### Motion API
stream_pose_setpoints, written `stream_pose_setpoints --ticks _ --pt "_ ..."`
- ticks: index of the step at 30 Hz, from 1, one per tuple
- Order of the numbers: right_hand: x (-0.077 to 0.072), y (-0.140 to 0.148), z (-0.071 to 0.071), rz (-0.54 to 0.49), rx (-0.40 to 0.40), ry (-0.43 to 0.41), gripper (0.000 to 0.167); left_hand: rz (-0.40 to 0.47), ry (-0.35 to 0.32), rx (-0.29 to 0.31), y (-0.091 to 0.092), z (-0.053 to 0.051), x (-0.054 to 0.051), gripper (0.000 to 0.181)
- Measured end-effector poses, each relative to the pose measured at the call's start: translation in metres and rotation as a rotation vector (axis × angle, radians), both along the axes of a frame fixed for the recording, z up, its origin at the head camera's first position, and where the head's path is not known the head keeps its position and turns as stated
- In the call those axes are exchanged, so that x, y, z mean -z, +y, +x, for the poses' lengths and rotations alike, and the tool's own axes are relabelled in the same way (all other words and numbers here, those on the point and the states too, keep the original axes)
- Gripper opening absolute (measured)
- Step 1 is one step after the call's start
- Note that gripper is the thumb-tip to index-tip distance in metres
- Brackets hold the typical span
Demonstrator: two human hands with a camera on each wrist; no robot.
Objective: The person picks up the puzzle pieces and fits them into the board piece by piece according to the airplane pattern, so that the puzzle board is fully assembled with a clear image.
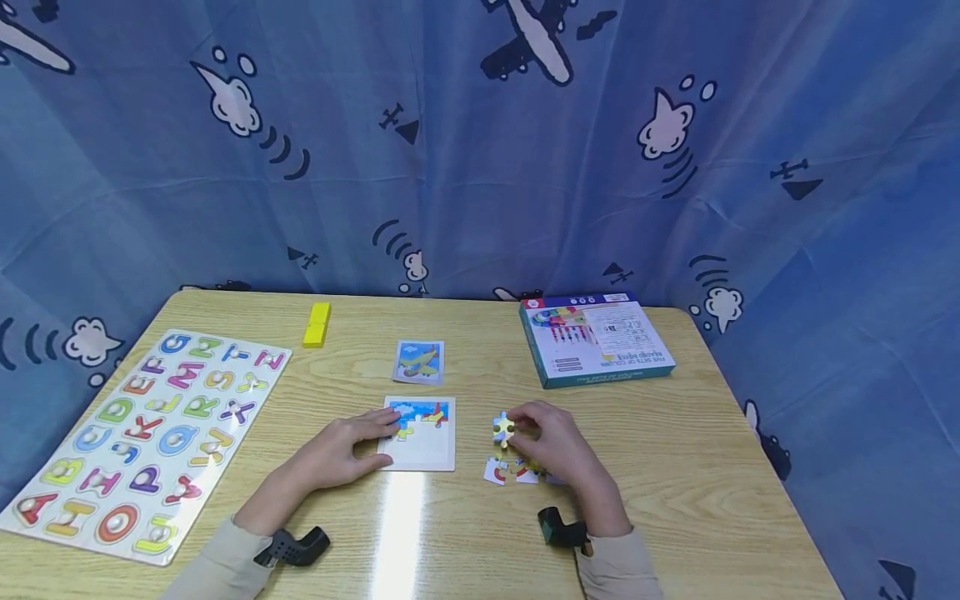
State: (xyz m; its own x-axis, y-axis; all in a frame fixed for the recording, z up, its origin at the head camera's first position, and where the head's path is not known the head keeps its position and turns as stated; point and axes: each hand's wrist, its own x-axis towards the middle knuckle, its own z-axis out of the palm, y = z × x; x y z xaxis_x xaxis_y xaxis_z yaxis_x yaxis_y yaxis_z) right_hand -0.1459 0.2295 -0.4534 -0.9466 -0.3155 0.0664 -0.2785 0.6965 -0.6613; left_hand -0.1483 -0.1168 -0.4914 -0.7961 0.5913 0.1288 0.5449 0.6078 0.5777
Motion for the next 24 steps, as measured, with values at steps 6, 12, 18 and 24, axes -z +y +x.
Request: stream_pose_setpoints --ticks 6,12,18,24 --pt "0.000 -0.012 0.000 -0.009 -0.015 0.050 0.023 0.005 -0.007 -0.012 0.000 0.000 0.000 0.049" --pt "0.000 -0.029 -0.001 -0.045 -0.060 0.072 0.023 -0.003 0.005 0.002 0.000 0.000 0.001 0.049" --pt "-0.001 -0.047 -0.004 -0.039 -0.099 0.092 0.022 -0.002 0.005 0.001 0.001 0.000 0.002 0.050" --pt "-0.002 -0.068 -0.008 -0.047 -0.139 0.078 0.021 -0.001 0.013 -0.002 0.000 0.000 0.001 0.050"
